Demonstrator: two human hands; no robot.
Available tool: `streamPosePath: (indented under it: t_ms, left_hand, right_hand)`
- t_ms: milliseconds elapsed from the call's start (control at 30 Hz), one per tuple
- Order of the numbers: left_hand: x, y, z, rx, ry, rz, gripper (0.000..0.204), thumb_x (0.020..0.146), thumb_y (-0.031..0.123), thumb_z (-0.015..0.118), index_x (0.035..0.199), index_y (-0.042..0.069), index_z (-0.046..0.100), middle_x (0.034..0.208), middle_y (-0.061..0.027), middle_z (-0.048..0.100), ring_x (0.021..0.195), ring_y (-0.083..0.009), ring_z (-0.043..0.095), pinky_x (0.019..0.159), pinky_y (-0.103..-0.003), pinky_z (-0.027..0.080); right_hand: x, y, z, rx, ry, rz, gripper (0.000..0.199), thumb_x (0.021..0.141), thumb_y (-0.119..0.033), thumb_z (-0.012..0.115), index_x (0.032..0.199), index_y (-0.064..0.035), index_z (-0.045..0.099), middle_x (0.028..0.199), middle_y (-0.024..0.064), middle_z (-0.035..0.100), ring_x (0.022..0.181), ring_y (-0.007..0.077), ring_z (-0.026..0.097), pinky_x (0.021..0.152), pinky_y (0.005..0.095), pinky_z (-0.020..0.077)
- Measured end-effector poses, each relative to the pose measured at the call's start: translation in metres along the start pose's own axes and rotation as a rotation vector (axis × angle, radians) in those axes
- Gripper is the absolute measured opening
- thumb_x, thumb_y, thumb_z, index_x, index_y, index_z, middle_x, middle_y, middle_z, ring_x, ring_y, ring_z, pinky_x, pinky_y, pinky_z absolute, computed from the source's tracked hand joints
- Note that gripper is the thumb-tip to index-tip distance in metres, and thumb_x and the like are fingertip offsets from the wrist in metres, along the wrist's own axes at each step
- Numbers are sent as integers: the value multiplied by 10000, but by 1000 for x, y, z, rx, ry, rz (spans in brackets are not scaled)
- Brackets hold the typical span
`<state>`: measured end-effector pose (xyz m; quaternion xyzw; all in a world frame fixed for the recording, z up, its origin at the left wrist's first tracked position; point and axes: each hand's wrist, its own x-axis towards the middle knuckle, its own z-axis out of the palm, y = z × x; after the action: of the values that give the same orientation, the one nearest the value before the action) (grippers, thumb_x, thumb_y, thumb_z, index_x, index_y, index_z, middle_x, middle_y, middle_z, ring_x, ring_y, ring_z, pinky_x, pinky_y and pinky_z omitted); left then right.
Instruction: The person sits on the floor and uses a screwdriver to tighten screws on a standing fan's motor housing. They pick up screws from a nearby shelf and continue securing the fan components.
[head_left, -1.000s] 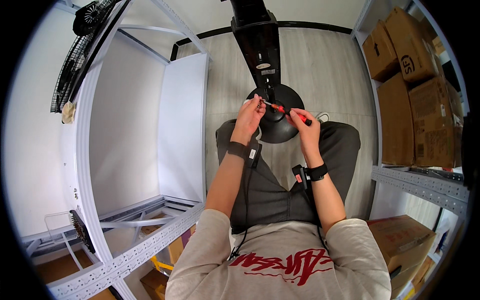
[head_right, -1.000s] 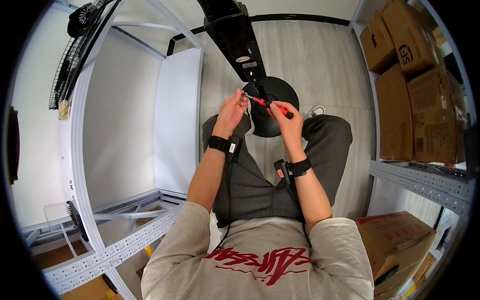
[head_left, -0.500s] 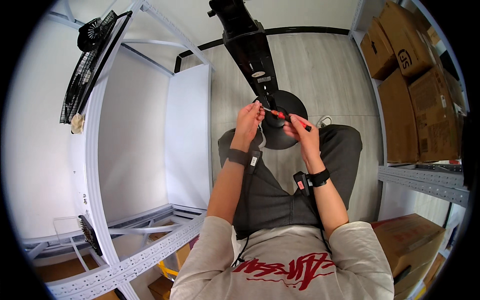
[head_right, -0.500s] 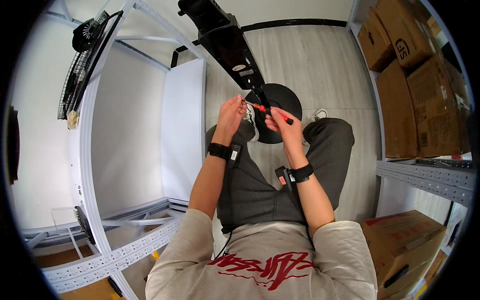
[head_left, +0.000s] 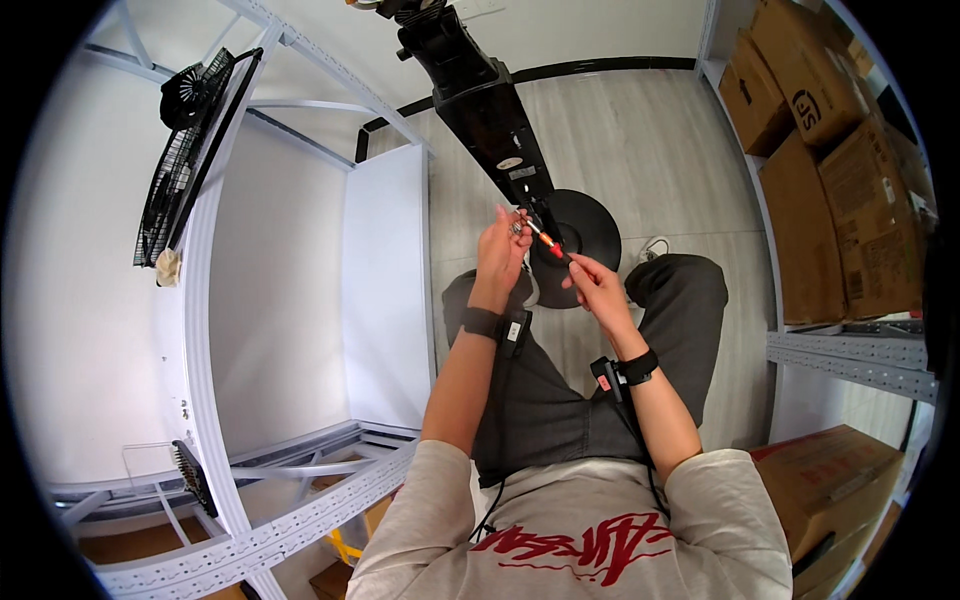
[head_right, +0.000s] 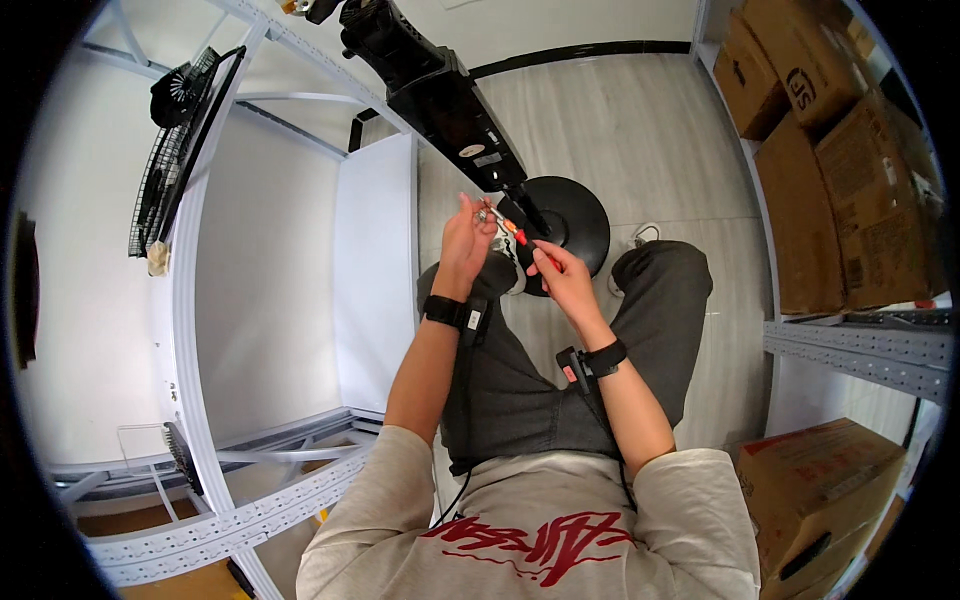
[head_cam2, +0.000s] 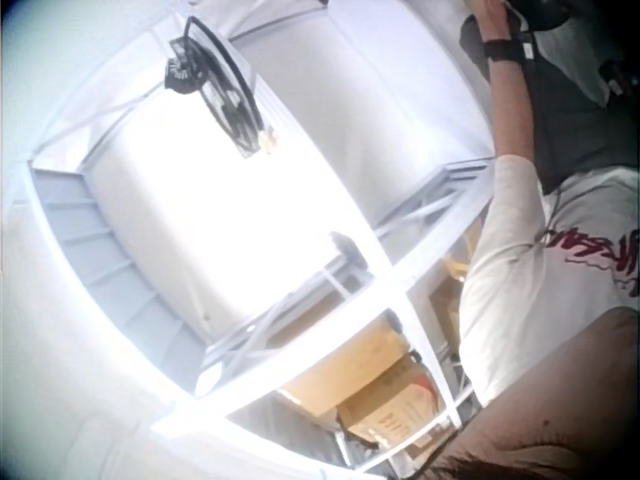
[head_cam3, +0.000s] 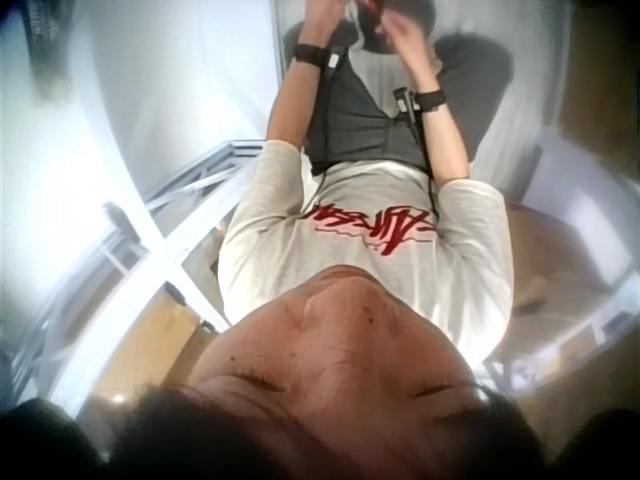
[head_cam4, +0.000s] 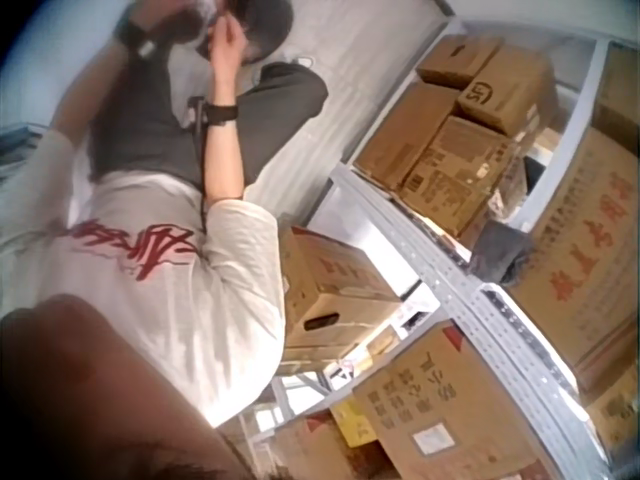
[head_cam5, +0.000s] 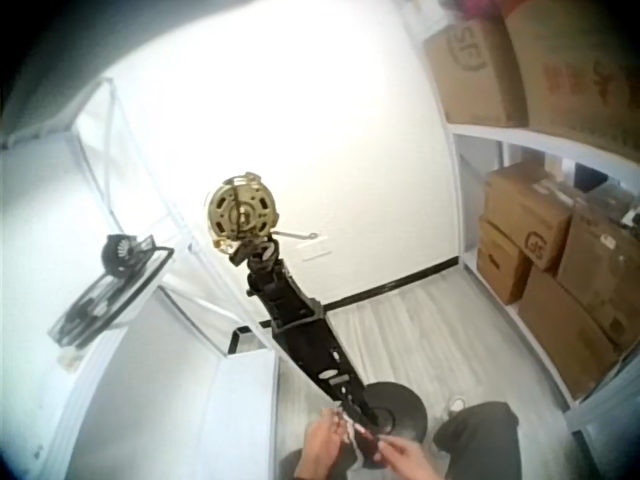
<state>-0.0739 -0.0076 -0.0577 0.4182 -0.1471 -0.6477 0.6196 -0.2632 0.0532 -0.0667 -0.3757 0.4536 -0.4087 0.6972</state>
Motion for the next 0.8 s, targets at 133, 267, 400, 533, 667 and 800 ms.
streamPosePath:
  t_ms: [133,267,400,533,667,800]
  left_hand:
    - [3,5,-4,-16,6,-23,359,1021,300,504,1052,-52,565,884,-96,602,738,-148,544,614,-253,443]
    - [10,22,-16,-3,47,18,269,999,204,532,1116,-38,551,862,-75,581,728,-148,523,609,-256,432]
    - [17,57,-9,-86,117,82,266,961,104,540,1194,-25,529,840,-46,546,713,-140,490,602,-254,411]
    - [25,96,-1,-128,47,101,305,960,106,520,1241,-14,513,794,-14,494,661,-113,420,561,-243,358]
    - [24,122,20,61,-96,218,383,966,189,557,1276,-27,495,717,32,404,606,-82,345,529,-227,309]
    - [24,138,42,572,-95,427,533,885,245,703,1295,-35,509,685,56,354,598,-53,353,524,-220,312]
  right_hand:
    - [-3,-3,4,84,-16,-43,351,999,-232,549,1295,-45,573,810,4,638,565,24,456,471,181,334]
    - [-8,-19,4,141,-31,-79,344,1007,-230,533,1296,-48,568,824,5,624,570,29,443,480,188,333]
    - [-13,-36,3,171,-15,-137,340,1000,-216,548,1287,-36,577,804,9,632,560,21,445,464,182,332]
    - [-20,-47,7,216,-31,-176,341,1005,-212,535,1290,-27,571,813,16,628,554,22,437,463,182,328]
    - [-25,-53,9,227,-43,-182,337,1009,-206,527,1290,-25,570,815,17,624,551,23,433,462,181,324]
    - [-28,-55,10,238,-40,-180,336,1009,-207,526,1290,-27,571,811,14,620,549,24,431,463,179,323]
